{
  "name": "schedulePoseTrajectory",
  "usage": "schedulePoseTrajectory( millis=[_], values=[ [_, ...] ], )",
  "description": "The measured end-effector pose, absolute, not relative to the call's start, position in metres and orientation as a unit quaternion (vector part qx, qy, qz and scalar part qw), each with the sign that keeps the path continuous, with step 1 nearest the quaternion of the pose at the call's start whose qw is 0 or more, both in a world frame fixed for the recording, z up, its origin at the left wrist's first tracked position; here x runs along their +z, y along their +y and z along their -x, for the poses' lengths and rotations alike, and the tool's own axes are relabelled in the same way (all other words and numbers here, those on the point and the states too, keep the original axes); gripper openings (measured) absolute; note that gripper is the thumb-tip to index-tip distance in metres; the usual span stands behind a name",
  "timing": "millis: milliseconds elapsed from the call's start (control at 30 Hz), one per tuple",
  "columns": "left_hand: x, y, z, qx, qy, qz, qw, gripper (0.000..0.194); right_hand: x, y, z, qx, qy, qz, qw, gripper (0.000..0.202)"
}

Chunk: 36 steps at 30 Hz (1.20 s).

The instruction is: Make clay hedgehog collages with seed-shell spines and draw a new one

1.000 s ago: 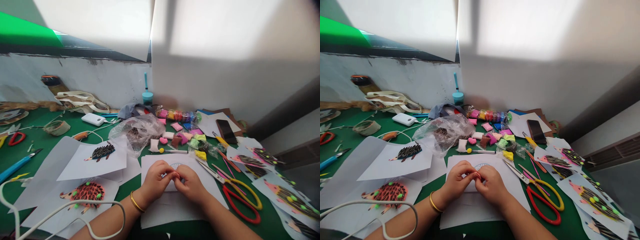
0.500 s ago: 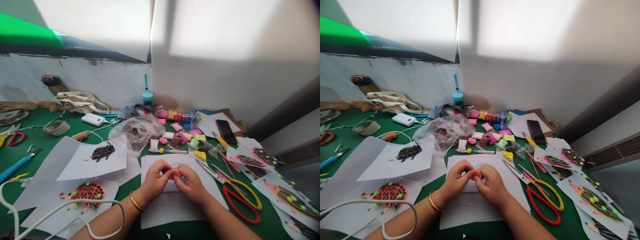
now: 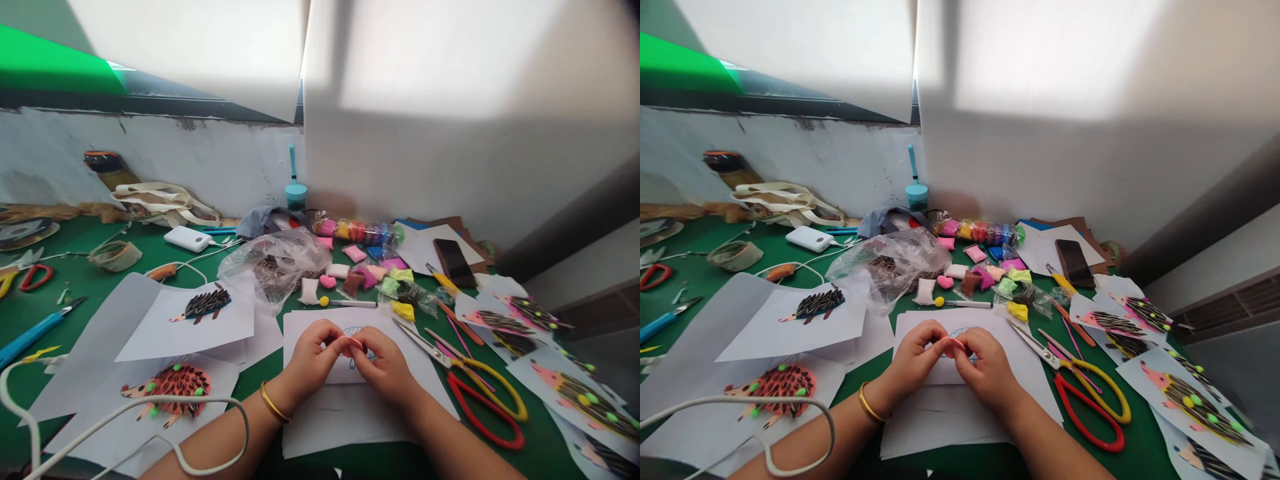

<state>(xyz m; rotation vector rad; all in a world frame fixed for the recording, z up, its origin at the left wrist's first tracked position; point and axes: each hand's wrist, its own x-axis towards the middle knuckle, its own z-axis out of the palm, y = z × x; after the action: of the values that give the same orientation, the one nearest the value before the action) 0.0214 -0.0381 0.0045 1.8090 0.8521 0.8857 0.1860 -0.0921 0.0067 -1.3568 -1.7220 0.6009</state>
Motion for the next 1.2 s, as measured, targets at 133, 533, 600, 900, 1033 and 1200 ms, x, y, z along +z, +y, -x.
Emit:
schedulePoseTrajectory(
  millis=[133, 533, 600, 900, 1033, 1200],
  values=[
    [0.0030, -0.0391, -0.0222, 0.362, 0.345, -0.740, 0.450, 0.019, 0.0056, -0.0929, -0.1862, 0.220, -0.692, 0.551, 0.411, 0.016],
    [0.0013, -0.0393, -0.0219, 0.373, 0.338, -0.748, 0.432, 0.015, 0.0029, -0.0906, -0.1855, 0.214, -0.718, 0.540, 0.384, 0.017],
    [0.0014, -0.0393, -0.0215, 0.361, 0.344, -0.753, 0.430, 0.016, 0.0024, -0.0905, -0.1850, 0.203, -0.723, 0.543, 0.377, 0.017],
    [-0.0036, -0.0362, -0.0228, 0.367, 0.358, -0.711, 0.481, 0.014, 0.0014, -0.0922, -0.1872, 0.251, -0.701, 0.544, 0.388, 0.023],
    [-0.0018, -0.0385, -0.0225, 0.354, 0.361, -0.739, 0.446, 0.014, -0.0014, -0.0914, -0.1866, 0.238, -0.703, 0.549, 0.384, 0.020],
    [0.0027, -0.0394, -0.0232, 0.358, 0.367, -0.732, 0.448, 0.019, -0.0002, -0.0908, -0.1859, 0.244, -0.701, 0.548, 0.385, 0.020]
  ],
)
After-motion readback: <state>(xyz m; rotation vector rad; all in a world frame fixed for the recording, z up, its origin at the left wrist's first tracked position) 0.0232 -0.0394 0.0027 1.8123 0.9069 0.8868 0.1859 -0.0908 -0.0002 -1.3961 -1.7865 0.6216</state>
